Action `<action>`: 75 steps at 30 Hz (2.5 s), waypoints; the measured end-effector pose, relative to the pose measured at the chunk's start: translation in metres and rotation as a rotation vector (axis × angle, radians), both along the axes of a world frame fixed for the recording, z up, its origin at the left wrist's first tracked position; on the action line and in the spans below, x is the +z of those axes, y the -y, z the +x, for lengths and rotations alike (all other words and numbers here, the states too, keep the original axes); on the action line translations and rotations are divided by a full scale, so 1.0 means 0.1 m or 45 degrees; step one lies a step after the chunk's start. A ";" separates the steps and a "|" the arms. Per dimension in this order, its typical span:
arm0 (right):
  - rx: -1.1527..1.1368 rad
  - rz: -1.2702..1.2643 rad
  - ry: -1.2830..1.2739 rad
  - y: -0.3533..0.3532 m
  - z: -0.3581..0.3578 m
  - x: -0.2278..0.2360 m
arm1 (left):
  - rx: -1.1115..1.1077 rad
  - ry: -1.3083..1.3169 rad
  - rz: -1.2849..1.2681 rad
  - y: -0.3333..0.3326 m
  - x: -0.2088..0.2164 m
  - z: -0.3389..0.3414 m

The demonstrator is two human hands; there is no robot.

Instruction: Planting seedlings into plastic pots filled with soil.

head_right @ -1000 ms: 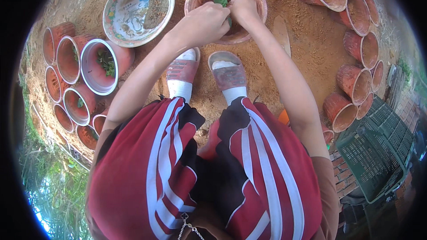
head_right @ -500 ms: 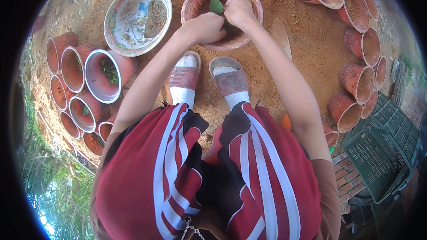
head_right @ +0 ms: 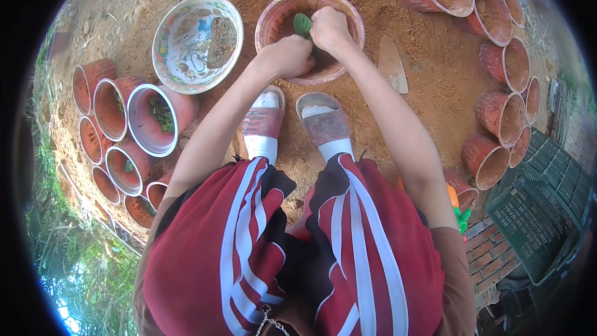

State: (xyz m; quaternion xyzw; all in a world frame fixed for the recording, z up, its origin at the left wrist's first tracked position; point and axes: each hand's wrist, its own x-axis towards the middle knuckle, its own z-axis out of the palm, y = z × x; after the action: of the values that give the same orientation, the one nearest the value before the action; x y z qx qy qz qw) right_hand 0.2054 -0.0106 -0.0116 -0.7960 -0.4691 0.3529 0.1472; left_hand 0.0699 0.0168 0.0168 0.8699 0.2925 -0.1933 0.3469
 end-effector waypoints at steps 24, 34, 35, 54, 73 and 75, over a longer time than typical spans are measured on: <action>0.327 -0.150 0.287 0.07 0.05 0.32 | -0.009 -0.124 -0.111 -0.05 0.00 0.03; 0.496 -0.499 -0.010 -0.03 0.16 0.11 | -0.003 -0.063 -0.083 -0.03 0.01 0.03; 0.516 -0.509 0.044 -0.03 0.15 0.10 | -0.012 -0.068 -0.076 -0.03 0.01 0.03; 0.308 -0.444 -0.357 0.12 -0.05 0.69 | 0.637 0.509 -0.009 -0.42 0.79 -0.69; 0.014 -0.389 -0.332 0.19 -0.46 0.23 | 0.706 0.497 0.026 -0.25 0.27 -0.70; -0.112 -0.289 -0.489 0.07 -0.45 0.38 | 0.703 0.492 -0.001 -0.22 0.27 -0.72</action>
State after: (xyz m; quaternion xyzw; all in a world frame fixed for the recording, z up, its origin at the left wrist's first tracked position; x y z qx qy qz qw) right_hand 0.1607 -0.0176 0.0268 -0.7453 -0.3546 0.5419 0.1584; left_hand -0.0019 0.0386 0.0439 0.7783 0.4460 0.0763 0.4354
